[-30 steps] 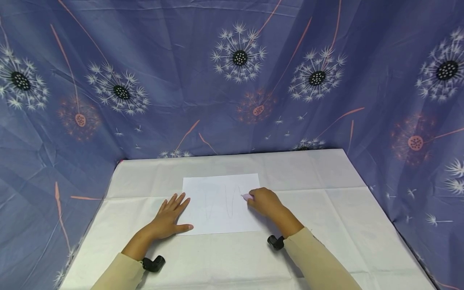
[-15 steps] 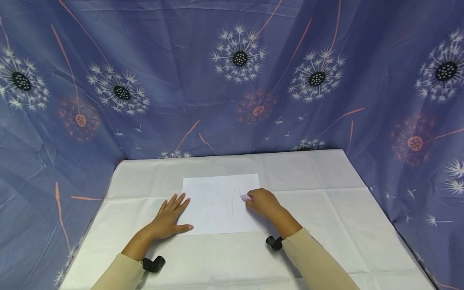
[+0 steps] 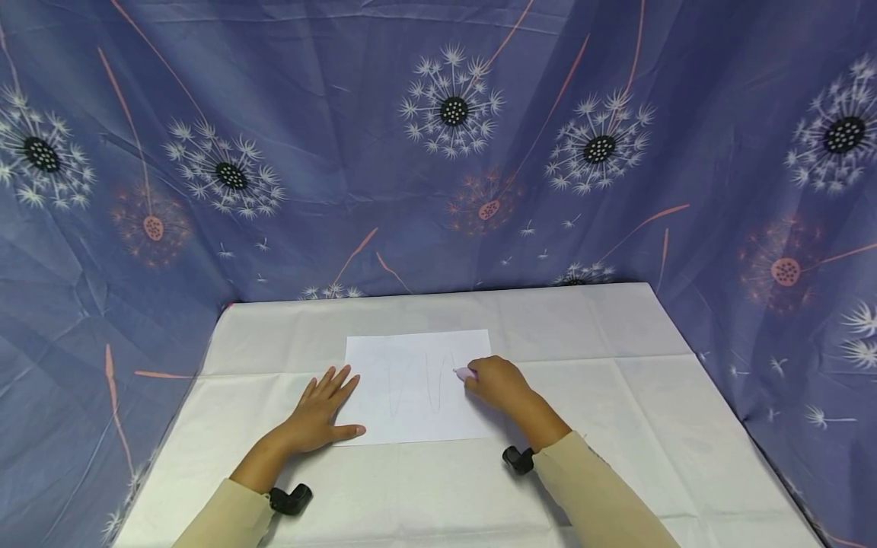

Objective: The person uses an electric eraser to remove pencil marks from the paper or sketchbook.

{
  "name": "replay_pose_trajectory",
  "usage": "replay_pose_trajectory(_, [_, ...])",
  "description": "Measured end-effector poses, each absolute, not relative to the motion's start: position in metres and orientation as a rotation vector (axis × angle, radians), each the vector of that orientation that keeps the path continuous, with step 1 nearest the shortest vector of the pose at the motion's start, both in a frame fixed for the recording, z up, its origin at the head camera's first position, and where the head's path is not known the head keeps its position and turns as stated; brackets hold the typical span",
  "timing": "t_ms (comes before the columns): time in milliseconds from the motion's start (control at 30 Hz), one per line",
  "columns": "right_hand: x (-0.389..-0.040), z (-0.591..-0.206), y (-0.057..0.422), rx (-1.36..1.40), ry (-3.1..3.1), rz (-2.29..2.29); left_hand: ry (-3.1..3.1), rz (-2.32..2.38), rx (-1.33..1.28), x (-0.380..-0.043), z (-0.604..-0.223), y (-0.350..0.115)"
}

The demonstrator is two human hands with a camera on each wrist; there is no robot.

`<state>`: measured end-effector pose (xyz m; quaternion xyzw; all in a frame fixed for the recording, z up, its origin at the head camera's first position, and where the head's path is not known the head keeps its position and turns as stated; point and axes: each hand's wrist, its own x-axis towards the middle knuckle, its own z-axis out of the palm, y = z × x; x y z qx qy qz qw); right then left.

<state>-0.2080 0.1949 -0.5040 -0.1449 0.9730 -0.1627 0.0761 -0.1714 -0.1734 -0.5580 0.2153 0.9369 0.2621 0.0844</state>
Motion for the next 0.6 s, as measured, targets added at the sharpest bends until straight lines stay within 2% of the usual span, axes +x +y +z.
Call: replay_pose_trajectory(600, [-0.2101, -0.5042, 0.1943, -0.413, 2.911, -0.483, 2.812, 0.780, 0.669, -0.1717, -0.5605, -0.1743])
